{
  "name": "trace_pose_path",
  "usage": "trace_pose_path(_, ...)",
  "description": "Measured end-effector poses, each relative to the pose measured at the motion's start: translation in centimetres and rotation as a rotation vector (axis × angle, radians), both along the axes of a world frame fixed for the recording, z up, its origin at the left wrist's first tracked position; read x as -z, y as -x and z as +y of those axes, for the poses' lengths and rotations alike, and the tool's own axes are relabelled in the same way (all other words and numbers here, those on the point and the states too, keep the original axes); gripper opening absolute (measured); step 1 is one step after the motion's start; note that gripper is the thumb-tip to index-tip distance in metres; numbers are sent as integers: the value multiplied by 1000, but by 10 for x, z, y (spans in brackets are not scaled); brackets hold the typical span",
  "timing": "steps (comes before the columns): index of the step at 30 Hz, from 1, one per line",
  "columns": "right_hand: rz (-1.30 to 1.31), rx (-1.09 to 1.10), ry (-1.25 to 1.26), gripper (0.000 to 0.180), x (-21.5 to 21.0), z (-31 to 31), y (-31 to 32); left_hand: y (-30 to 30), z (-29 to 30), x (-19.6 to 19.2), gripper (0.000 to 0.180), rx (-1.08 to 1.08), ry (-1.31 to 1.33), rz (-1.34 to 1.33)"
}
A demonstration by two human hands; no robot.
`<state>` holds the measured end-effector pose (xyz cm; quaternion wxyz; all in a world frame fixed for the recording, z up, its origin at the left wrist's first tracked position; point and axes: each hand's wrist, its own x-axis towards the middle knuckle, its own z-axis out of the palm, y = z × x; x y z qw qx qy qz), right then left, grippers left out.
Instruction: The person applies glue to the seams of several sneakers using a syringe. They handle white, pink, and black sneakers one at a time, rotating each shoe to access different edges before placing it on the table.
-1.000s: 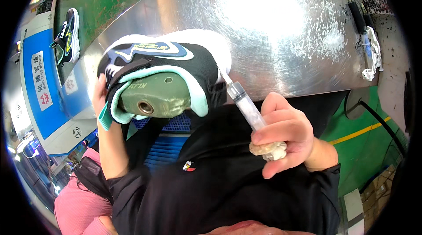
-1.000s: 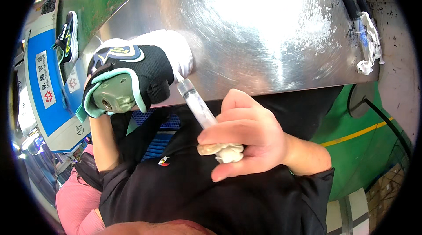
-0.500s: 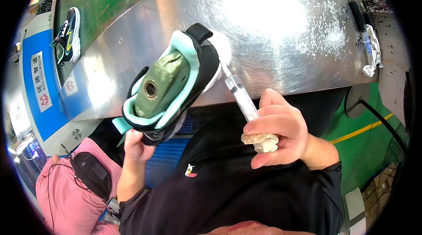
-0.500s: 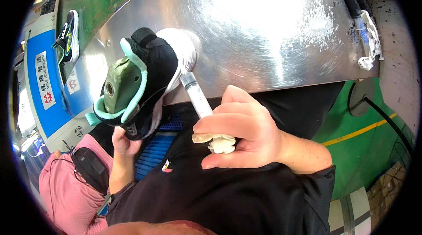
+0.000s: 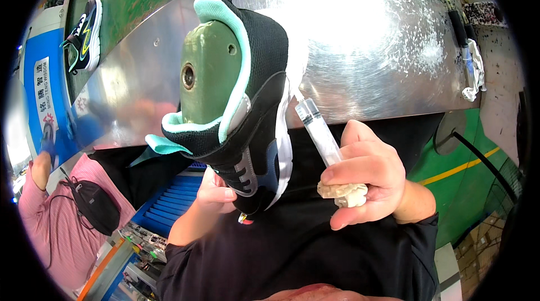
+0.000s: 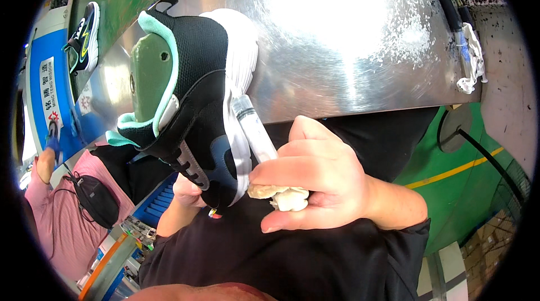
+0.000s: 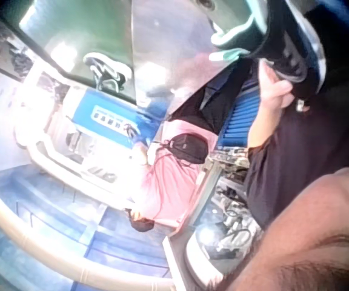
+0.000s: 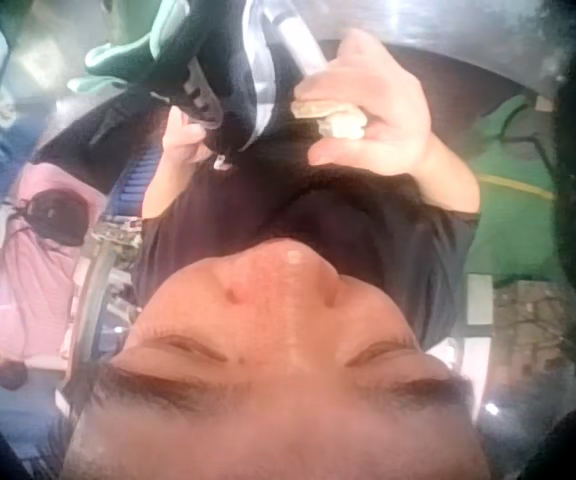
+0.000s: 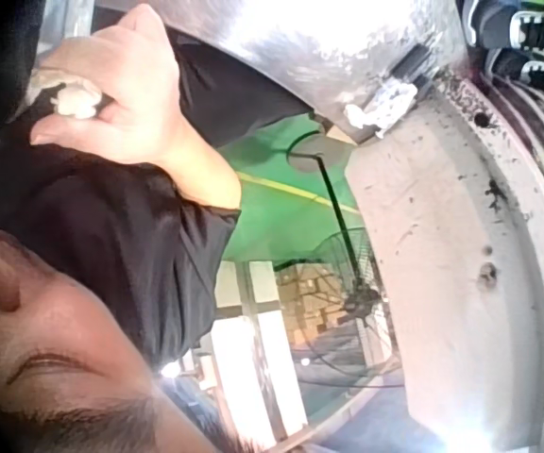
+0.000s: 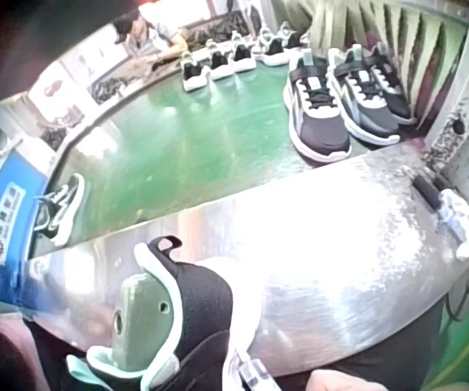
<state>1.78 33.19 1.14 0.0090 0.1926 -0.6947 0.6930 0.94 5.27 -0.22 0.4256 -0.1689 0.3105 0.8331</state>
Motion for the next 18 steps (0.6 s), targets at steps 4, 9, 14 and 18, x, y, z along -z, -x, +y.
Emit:
trace_pose_path(4,-5,35,57,44,-4,-5,-4,2,4,-1,90,70,85,-52)
trace_pose_path(9,-18,-25,101,46,-10,-5,-5,12,22,-3,83,157,-34,-18)
trace_pose_path(14,-100,-125,111,47,-23,2,-7,12,22,0,81,233,-23,-40)
trace_pose_path(18,-211,-198,79,48,-45,15,-16,15,25,2,71,239,-202,-187)
